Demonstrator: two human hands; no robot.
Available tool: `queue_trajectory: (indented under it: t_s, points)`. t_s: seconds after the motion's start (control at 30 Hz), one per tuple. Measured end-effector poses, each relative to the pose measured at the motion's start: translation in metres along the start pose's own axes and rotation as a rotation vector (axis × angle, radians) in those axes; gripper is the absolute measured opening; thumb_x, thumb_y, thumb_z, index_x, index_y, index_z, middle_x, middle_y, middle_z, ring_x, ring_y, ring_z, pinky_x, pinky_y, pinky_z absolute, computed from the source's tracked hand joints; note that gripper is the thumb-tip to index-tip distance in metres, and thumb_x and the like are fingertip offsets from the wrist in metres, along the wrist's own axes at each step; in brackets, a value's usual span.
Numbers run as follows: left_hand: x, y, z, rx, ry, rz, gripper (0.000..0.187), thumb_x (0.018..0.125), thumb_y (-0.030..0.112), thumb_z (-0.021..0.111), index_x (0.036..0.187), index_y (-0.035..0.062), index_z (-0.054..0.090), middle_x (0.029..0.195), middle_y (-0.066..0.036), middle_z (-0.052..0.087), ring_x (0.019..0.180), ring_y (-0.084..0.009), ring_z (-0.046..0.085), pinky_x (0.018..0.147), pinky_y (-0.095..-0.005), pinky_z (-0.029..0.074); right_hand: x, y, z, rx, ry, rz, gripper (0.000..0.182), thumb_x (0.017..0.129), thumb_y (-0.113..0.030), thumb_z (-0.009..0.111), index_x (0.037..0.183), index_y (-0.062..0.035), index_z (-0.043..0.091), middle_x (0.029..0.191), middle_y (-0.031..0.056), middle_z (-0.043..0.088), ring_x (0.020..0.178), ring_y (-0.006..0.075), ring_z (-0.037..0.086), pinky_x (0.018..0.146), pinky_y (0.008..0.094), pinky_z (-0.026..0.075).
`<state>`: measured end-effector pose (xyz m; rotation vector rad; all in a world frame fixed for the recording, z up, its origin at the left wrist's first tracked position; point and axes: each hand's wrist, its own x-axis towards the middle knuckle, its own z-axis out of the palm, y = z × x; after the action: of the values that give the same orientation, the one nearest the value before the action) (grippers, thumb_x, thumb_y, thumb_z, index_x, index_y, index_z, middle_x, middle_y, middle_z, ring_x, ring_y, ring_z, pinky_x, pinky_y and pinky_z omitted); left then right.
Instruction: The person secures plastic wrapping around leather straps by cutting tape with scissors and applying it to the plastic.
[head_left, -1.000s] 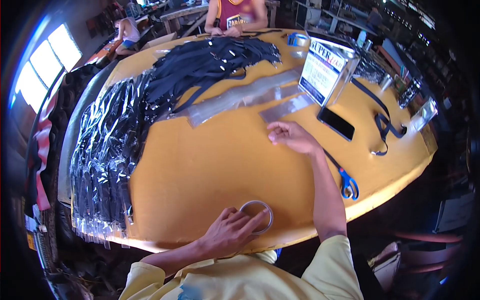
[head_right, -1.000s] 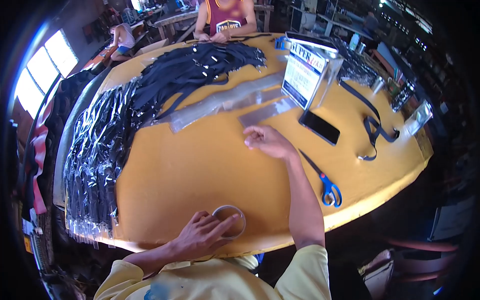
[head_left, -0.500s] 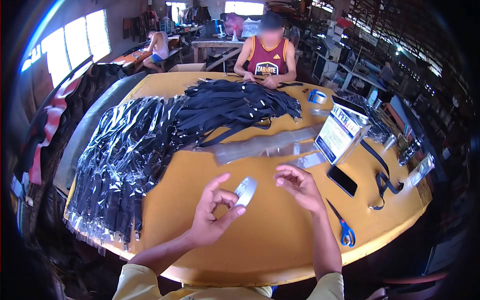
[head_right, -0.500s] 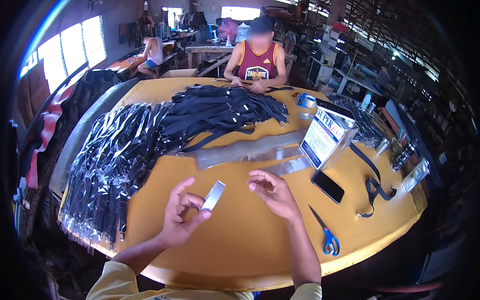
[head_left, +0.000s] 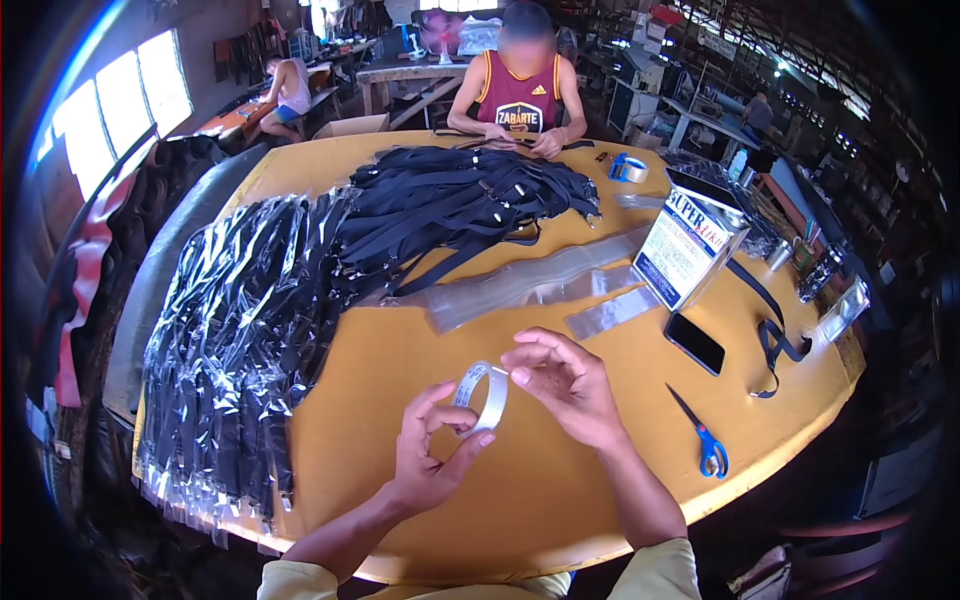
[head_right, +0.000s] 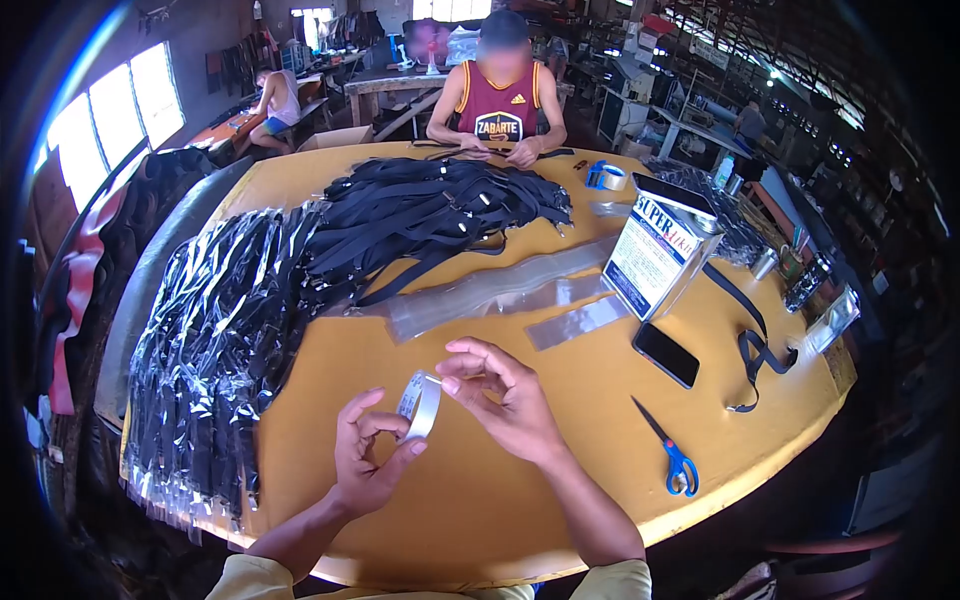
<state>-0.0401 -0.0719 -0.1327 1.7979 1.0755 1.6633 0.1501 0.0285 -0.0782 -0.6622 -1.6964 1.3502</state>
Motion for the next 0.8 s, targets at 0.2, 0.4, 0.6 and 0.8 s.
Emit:
queue_trajectory:
  t_s: [0.2,0.4,0.6,0.8]
  points:
    - [0.0,-0.001,0.001,0.09,-0.06,0.107,0.078,0.085,-0.006,0.075,0.147,0.0015,0.029,0.094,-0.008,0.066,0.085,-0.014,0.063,0.082,-0.0292,0.049,-0.003,0.01,-0.001,-0.044,0.007,-0.036,0.037,0.093,-0.006,0.071,0.128,-0.0032,0.06,0.105,0.0083,0.072,0.102,0.0158,0.069,0.085,0.0315,0.056]
    - [0.004,0.001,0.003,0.163,-0.122,0.062,0.077,0.085,-0.002,0.077,0.147,0.0016,0.032,0.087,-0.008,0.067,0.075,-0.0164,0.066,0.074,-0.0292,0.053,-0.008,0.01,0.005,-0.23,0.013,-0.127,0.039,0.091,0.002,0.07,0.127,-0.0014,0.056,0.097,0.0061,0.068,0.09,0.0143,0.066,0.083,0.0325,0.055]
    - [-0.002,-0.001,0.011,0.15,-0.124,-0.097,0.067,0.091,-0.001,0.069,0.148,0.0024,0.032,0.086,-0.006,0.063,0.07,-0.0128,0.06,0.066,-0.0265,0.049,-0.017,0.011,0.017,-0.482,0.042,-0.287,0.044,0.089,0.005,0.07,0.127,-0.0019,0.05,0.09,0.0082,0.065,0.085,0.0196,0.067,0.08,0.0336,0.055]
    - [0.002,-0.015,0.006,-0.069,-0.013,-0.377,0.061,0.094,0.002,0.066,0.146,0.0052,0.034,0.086,-0.001,0.055,0.071,-0.0067,0.055,0.06,-0.0226,0.045,-0.024,-0.006,0.02,-0.456,0.019,-0.351,0.046,0.089,0.005,0.067,0.129,-0.0037,0.048,0.091,0.0116,0.065,0.083,0.0263,0.066,0.075,0.0403,0.055]
